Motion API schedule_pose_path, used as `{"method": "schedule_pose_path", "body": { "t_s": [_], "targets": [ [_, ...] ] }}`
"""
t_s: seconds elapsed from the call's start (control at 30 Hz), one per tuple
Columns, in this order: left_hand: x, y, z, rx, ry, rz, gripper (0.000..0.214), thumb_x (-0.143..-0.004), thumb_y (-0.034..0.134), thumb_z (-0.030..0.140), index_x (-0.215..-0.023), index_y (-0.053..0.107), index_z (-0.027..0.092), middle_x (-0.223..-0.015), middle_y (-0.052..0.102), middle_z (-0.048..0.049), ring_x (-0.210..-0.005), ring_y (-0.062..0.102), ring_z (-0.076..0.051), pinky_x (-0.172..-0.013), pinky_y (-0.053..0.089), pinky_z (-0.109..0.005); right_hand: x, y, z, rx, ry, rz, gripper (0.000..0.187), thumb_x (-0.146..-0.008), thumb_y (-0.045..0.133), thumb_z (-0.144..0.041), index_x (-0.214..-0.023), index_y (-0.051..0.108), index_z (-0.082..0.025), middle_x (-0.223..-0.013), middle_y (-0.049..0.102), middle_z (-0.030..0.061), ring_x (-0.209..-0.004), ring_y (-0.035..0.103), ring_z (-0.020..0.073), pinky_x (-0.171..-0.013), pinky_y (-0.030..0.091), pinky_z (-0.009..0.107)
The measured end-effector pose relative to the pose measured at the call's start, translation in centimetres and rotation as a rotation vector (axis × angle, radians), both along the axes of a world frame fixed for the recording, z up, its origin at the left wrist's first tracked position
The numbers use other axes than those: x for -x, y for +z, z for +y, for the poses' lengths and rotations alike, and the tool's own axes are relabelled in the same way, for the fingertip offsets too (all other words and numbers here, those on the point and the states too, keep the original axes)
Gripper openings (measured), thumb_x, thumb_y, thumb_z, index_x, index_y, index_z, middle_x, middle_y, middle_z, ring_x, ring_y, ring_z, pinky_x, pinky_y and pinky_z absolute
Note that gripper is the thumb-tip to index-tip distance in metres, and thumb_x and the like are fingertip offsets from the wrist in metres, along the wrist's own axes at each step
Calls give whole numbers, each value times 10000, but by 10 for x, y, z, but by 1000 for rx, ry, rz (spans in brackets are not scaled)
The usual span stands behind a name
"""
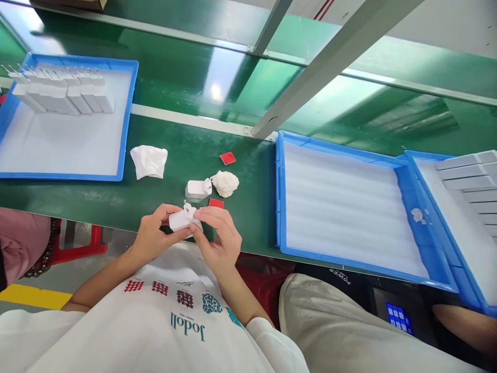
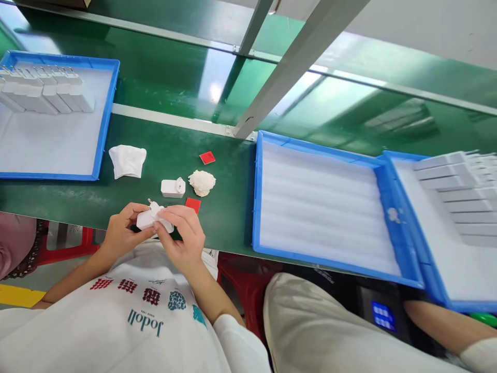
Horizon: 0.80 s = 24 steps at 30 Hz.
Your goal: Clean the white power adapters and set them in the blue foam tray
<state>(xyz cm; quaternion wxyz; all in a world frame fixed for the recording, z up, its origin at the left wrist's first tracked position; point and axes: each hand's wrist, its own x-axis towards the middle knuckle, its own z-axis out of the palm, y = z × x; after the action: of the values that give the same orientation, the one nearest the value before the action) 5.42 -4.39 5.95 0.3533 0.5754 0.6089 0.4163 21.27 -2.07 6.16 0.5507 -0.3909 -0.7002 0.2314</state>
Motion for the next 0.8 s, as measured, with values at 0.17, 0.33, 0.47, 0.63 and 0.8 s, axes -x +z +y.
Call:
{"method": "schedule_pose_path", "body": {
  "t_s": [0.17,0.33,0.47,0.63,0.8],
  "targets": [
    [-5,9,0,-75,50,127,281,-782,772,405,-938,644,209,-769,766,15,-623,711,-129,-519,520,-192,2,-1,2,-49,-42,36,239,-860,696,-59,-995,683,-256,-921,761,28,-844,719,188,-712,621,362],
    [-6,13,-3,-251,114,361,274,-794,767,449,-894,667,214,-733,768,23,-584,709,-120,-531,519,-188,3,-6,2,-132,-51,71,227,-852,691,-45,-958,666,-244,-872,744,28,-805,721,186,-666,623,349],
    [-5,15,-3,-311,116,442,277,-806,760,477,-890,685,223,-718,767,24,-568,707,-123,-503,497,-188,2,-5,4,-152,-24,73,176,-869,681,-84,-952,643,-234,-865,731,37,-806,719,190,-660,624,348],
    [-5,13,-2,-410,140,507,282,-802,767,498,-910,709,244,-720,769,31,-547,695,-128,-504,495,-201,-1,-3,3,-149,-46,14,192,-882,680,-100,-1003,650,-246,-901,752,36,-814,731,190,-666,626,342],
    [-3,15,-3,-323,112,514,312,-805,750,546,-906,723,252,-738,770,23,-572,695,-138,-538,511,-217,-2,-5,3,-183,-80,-12,208,-870,675,-77,-963,646,-261,-874,750,28,-774,723,186,-635,608,332]
  ]
}}
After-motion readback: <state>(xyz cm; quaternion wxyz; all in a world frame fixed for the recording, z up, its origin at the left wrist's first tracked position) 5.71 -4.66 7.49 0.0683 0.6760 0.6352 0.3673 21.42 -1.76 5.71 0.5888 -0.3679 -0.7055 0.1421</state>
